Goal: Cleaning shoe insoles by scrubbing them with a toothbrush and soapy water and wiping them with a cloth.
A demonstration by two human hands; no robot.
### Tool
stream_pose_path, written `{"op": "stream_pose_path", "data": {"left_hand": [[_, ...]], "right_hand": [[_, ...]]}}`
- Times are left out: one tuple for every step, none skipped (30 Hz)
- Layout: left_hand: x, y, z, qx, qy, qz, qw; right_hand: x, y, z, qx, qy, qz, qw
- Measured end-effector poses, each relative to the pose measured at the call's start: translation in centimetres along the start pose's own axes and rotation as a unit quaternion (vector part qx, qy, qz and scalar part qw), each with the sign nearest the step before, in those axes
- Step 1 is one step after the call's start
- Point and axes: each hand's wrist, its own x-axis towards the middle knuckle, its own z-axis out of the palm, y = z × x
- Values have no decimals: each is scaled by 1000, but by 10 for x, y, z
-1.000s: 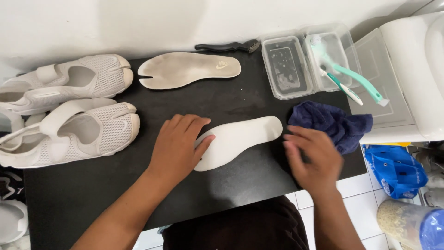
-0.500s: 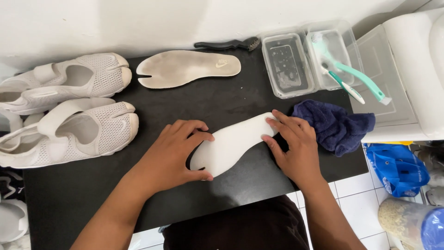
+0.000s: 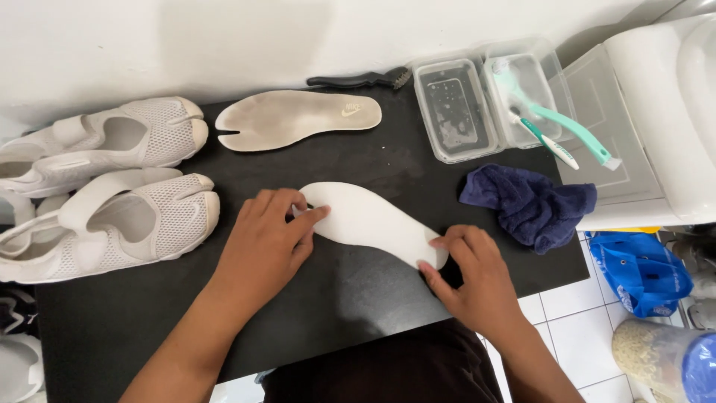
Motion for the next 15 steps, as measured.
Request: {"op": "stream_pose_path", "data": {"left_hand": [[0,2,2,0,1,3,1000],[0,4,3,7,-4,-4,1000],[0,7,3,14,-8,-12,1000],[2,8,3,16,-7,-9,1000],[2,10,3,28,-2,-14,1000],[2,12,3,40,3,-20,999],[3,14,2,41,2,-20,999],[4,16,2,37,3,-22,999],[4,17,1,33,5,-24,999],[3,19,4,34,5,-24,999],[3,21,5,39,4,-18,999],[3,22,6,44,3,-13,999],[4,24,6,47,5,-12,999],[5,26,5,45,-5,0,999],[6,28,5,43,-16,12,999]], "right_hand": [[-3,1,1,-1,3,1,1000],[-6,2,2,-4,-7,-2,1000],[-8,3,3,-7,-17,-6,1000],[-8,2,2,-8,-13,-5,1000],[-9,-1,2,-5,-16,-14,1000],[-9,-3,2,-3,-18,-22,1000],[-11,-4,3,-2,-18,-21,1000],[-12,-5,5,11,-16,-37,999],[-12,-6,7,23,-15,-54,998],[-14,-11,8,23,-14,-55,998],[-15,-15,10,29,-16,-56,998],[-16,-20,11,35,-18,-58,998],[-17,-24,14,35,-16,-61,997],[-19,-27,17,33,-8,-56,998],[-21,-31,21,30,-1,-50,998]]}}
